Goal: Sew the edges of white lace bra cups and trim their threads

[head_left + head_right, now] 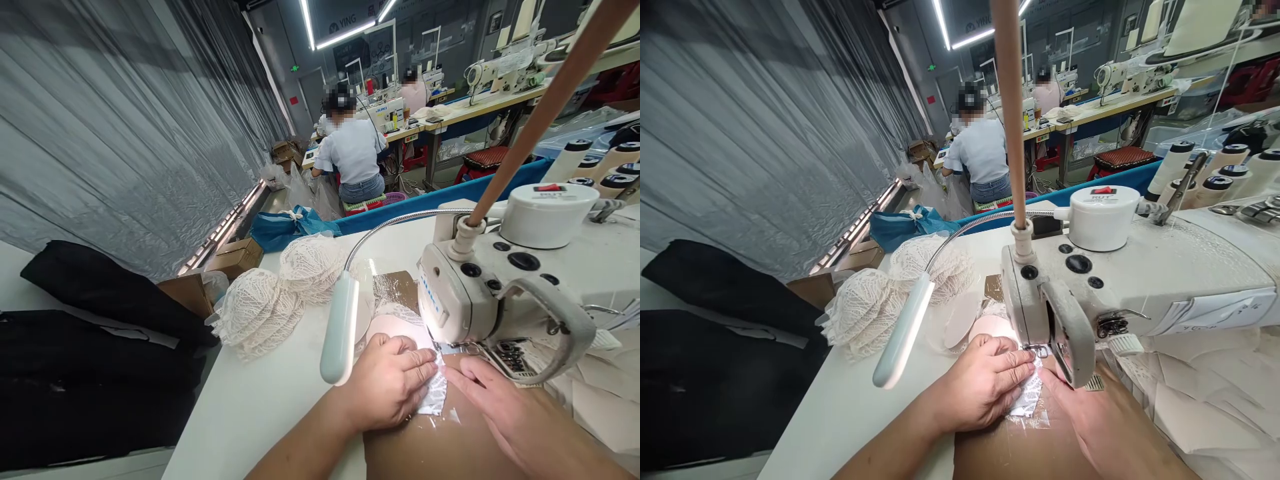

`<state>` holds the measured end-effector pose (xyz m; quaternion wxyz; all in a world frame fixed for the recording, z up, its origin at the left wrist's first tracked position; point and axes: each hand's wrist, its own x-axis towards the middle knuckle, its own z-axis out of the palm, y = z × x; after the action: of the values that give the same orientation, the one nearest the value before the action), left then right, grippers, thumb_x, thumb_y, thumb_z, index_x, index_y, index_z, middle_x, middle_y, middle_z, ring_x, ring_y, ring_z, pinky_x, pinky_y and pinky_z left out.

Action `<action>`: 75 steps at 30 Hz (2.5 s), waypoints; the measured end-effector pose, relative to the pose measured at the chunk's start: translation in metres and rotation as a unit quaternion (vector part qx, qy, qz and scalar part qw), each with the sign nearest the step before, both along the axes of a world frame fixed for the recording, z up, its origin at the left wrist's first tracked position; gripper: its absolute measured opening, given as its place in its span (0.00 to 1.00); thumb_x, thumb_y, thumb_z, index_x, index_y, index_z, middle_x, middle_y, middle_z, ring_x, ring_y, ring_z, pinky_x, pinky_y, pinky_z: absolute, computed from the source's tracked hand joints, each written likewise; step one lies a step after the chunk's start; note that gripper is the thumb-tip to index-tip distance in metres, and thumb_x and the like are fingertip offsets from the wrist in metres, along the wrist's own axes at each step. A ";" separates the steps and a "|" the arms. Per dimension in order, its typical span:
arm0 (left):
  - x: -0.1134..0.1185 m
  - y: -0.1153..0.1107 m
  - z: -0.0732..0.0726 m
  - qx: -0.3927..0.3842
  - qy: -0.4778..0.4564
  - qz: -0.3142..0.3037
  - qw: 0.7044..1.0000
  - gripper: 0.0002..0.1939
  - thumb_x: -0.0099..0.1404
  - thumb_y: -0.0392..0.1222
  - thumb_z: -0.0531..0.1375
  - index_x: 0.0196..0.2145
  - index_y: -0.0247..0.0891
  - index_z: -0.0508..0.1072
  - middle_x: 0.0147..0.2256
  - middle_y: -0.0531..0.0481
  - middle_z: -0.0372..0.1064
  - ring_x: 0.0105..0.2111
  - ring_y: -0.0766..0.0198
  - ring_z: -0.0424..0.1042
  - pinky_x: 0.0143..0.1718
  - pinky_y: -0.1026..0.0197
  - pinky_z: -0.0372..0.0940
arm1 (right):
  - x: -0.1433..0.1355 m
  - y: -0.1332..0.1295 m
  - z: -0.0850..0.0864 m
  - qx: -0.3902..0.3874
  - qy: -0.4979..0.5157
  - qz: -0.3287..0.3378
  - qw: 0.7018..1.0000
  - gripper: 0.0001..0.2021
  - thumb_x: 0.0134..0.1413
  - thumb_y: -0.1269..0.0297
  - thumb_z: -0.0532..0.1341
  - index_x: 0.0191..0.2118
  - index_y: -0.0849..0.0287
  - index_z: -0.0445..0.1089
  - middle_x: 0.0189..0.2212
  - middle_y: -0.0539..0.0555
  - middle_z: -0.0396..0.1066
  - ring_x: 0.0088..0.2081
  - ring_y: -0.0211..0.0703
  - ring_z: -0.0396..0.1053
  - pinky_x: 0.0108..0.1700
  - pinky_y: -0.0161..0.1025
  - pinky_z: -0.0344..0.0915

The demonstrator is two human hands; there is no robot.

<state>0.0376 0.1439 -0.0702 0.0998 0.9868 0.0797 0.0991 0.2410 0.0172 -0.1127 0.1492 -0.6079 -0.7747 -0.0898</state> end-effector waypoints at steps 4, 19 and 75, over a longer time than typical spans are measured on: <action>0.003 -0.001 -0.003 -0.003 -0.011 0.023 1.000 0.19 0.72 0.44 0.51 0.56 0.36 0.69 0.57 0.46 0.69 0.48 0.53 0.66 0.42 0.52 0.59 | 0.004 0.000 -0.034 0.051 -0.029 -0.030 0.998 0.30 0.52 0.81 0.48 0.58 0.51 0.67 0.48 0.58 0.75 0.40 0.53 0.75 0.35 0.45 0.69; -0.002 -0.003 0.000 -0.047 -0.010 0.003 0.999 0.16 0.72 0.43 0.51 0.52 0.36 0.70 0.51 0.41 0.71 0.50 0.56 0.68 0.48 0.52 0.60 | 0.005 -0.005 0.010 -0.068 0.014 0.086 0.994 0.27 0.49 0.81 0.48 0.53 0.53 0.68 0.34 0.54 0.69 0.34 0.47 0.70 0.31 0.40 0.61; 0.010 -0.004 -0.001 -0.001 0.026 0.023 0.999 0.20 0.73 0.43 0.48 0.57 0.31 0.67 0.52 0.41 0.70 0.40 0.55 0.66 0.39 0.55 0.62 | -0.006 0.001 0.028 0.078 0.088 0.108 0.987 0.26 0.40 0.82 0.49 0.44 0.53 0.69 0.32 0.50 0.78 0.32 0.42 0.76 0.32 0.38 0.63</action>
<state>0.0481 0.1394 -0.0714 0.0961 0.9869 0.1050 0.0755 0.2346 0.0177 -0.0849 0.2724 -0.5130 -0.8101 -0.0796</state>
